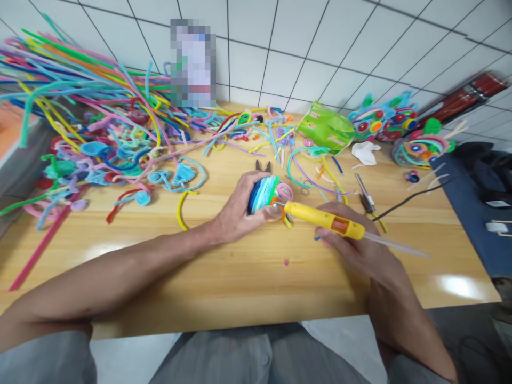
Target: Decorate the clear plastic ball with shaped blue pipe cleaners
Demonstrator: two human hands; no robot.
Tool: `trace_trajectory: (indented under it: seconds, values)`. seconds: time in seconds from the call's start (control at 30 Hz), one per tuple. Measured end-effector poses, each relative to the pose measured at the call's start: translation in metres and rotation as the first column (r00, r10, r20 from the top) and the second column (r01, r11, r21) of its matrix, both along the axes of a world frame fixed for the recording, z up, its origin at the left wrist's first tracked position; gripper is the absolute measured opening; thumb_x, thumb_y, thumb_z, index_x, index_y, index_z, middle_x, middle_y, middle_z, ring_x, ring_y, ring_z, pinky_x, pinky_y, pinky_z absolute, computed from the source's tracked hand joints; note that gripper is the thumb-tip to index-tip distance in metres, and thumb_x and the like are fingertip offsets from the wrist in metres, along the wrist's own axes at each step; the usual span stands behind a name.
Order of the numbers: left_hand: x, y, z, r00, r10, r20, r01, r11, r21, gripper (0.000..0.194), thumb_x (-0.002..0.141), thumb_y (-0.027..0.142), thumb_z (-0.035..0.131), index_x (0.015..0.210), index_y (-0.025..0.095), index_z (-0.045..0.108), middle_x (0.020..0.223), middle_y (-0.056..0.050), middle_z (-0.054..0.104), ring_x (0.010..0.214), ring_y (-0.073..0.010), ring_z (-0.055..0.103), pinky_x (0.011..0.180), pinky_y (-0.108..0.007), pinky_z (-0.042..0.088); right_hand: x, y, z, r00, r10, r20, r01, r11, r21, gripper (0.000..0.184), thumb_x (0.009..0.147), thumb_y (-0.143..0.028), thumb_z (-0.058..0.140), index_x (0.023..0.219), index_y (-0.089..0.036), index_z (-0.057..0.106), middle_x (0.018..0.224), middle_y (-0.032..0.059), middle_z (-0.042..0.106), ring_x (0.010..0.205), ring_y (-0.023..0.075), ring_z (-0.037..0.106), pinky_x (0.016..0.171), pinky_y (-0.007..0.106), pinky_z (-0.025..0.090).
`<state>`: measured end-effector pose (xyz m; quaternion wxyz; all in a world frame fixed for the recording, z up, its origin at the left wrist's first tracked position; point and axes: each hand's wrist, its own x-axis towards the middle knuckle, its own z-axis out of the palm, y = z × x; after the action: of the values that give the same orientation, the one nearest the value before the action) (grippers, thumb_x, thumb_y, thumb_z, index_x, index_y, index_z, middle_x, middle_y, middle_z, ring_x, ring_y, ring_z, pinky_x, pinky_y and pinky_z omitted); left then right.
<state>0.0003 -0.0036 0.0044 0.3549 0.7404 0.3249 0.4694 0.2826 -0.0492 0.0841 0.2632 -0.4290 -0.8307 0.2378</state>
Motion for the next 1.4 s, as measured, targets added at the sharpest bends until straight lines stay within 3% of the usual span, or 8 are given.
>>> trace_trajectory:
  seconds: [0.4, 0.63, 1.07, 1.4]
  values:
    - [-0.001, 0.000, 0.000, 1.000, 0.004, -0.022, -0.004, 1.000, -0.012, 0.060, 0.098, 0.056, 0.062, 0.146, 0.025, 0.044, 0.143, -0.016, 0.054, 0.132, -0.0326, 0.056, 0.113, -0.054, 0.049, -0.002, 0.000, -0.002, 1.000, 0.013, 0.010, -0.013, 0.999, 0.035, 0.010, 0.101, -0.030, 0.066, 0.110, -0.028, 0.065, 0.103, 0.0035, 0.074, 0.088, 0.0223, 0.072, 0.077, 0.038, 0.059]
    - [-0.002, 0.000, 0.002, 0.999, -0.007, -0.036, 0.006, 0.999, -0.032, 0.059, 0.098, 0.052, 0.062, 0.147, 0.024, 0.043, 0.145, -0.017, 0.053, 0.134, -0.0334, 0.055, 0.114, -0.055, 0.049, -0.007, -0.001, 0.001, 1.000, -0.022, 0.016, 0.023, 0.999, -0.028, 0.012, 0.100, -0.031, 0.065, 0.112, -0.032, 0.063, 0.104, 0.0041, 0.074, 0.088, 0.0264, 0.073, 0.078, 0.043, 0.061]
    - [0.000, 0.000, -0.002, 1.000, 0.006, -0.020, -0.006, 1.000, -0.016, 0.060, 0.098, 0.051, 0.065, 0.147, 0.024, 0.044, 0.145, -0.017, 0.054, 0.134, -0.0326, 0.056, 0.114, -0.054, 0.049, -0.008, -0.003, -0.003, 0.999, -0.040, -0.020, 0.040, 0.999, 0.018, 0.018, 0.098, -0.028, 0.067, 0.115, -0.036, 0.064, 0.104, 0.0017, 0.072, 0.088, 0.0264, 0.073, 0.076, 0.043, 0.060]
    - [0.000, 0.000, -0.002, 1.000, 0.008, -0.012, -0.009, 1.000, -0.004, 0.061, 0.097, 0.053, 0.064, 0.147, 0.025, 0.044, 0.144, -0.017, 0.054, 0.133, -0.0336, 0.056, 0.114, -0.055, 0.049, -0.010, -0.002, 0.004, 1.000, -0.022, 0.007, 0.022, 1.000, -0.003, 0.010, 0.098, -0.028, 0.068, 0.106, -0.031, 0.063, 0.093, 0.0009, 0.071, 0.076, 0.0215, 0.068, 0.067, 0.037, 0.054]
